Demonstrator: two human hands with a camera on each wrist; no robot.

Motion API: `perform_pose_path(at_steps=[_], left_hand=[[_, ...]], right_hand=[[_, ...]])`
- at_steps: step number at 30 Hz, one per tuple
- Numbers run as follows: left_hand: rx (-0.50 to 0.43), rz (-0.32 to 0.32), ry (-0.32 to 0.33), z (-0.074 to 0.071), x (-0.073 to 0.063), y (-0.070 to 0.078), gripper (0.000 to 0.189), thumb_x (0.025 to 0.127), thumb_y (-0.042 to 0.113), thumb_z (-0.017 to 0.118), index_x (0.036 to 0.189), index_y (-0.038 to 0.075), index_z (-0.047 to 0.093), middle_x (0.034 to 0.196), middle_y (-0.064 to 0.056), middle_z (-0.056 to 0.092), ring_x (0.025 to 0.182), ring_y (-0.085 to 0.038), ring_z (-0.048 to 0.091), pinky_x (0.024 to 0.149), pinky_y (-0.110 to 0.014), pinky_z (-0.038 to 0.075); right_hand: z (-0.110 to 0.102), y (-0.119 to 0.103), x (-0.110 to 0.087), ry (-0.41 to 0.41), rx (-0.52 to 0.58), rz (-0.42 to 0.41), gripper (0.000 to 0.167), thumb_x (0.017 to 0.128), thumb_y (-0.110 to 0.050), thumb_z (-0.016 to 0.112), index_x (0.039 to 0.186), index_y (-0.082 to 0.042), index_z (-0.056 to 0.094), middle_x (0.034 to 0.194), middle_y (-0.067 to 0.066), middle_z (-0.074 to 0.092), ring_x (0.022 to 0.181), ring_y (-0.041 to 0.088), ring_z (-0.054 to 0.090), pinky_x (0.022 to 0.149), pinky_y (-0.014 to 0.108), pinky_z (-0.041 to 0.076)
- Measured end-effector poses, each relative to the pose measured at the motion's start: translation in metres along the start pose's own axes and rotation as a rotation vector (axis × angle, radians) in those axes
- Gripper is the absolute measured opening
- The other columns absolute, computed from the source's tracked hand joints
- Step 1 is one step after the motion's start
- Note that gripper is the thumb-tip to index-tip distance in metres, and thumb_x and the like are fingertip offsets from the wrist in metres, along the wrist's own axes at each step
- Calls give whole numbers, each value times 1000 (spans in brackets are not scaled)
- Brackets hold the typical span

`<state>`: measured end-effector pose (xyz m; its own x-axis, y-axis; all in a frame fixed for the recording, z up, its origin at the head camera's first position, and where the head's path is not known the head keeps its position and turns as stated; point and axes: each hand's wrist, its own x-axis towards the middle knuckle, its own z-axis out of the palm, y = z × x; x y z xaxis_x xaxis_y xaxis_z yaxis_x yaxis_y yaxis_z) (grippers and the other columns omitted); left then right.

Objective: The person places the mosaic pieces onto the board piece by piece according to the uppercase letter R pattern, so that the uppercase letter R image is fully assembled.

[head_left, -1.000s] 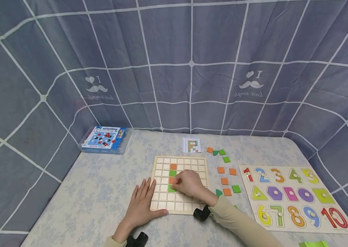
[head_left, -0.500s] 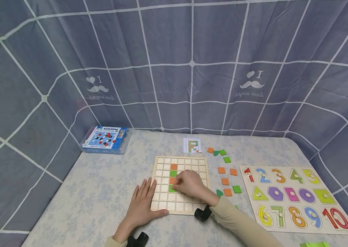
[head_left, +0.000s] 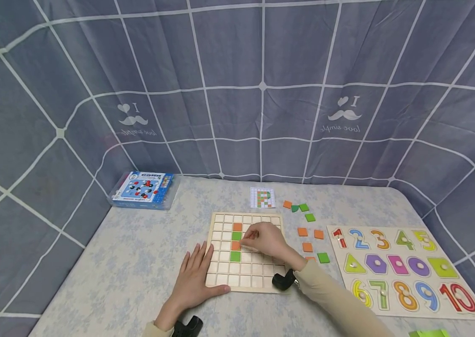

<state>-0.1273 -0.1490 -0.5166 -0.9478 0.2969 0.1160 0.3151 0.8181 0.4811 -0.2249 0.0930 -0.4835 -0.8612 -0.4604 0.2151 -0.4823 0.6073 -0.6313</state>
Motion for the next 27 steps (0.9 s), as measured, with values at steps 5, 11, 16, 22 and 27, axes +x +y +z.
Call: perform_pose_path(at_steps=[5, 11, 16, 22, 27], left_hand=[[-9, -9, -8, 0, 1, 0, 109, 73, 68, 66, 150, 2, 26, 153, -20, 20, 141, -37, 10, 110, -55, 6], [-20, -10, -10, 0, 1, -1, 110, 72, 69, 65, 150, 3, 25, 154, -19, 19, 142, -36, 8, 110, -54, 5], [-17, -1, 7, 1, 1, -2, 111, 72, 71, 64, 150, 2, 25, 154, -19, 19, 141, -36, 9, 110, -55, 5], [-11, 8, 20, 3, 0, -2, 111, 72, 70, 65, 150, 2, 26, 153, -20, 20, 141, -37, 11, 110, -55, 6], [-15, 7, 12, 1, 0, -1, 110, 72, 70, 65, 150, 2, 26, 153, -20, 20, 141, -37, 11, 110, -55, 6]], right_hand=[[-23, 22, 10, 142, 12, 71, 12, 82, -30, 76, 82, -19, 74, 73, -11, 62, 59, 8, 50, 53, 27, 42], [-50, 51, 19, 286, -7, 201, 20, 82, -31, 76, 89, -12, 75, 86, 1, 68, 69, 16, 56, 57, 31, 45], [-65, 69, 20, 345, -8, 279, 29, 82, -32, 76, 98, -8, 75, 93, 6, 69, 74, 20, 59, 59, 33, 46], [-71, 84, 17, 361, -35, 326, 30, 83, -31, 75, 101, -7, 75, 95, 7, 69, 72, 21, 58, 56, 33, 44], [-71, 91, 15, 373, -47, 323, 28, 83, -28, 76, 100, -7, 75, 96, 9, 69, 73, 22, 58, 56, 33, 44]])
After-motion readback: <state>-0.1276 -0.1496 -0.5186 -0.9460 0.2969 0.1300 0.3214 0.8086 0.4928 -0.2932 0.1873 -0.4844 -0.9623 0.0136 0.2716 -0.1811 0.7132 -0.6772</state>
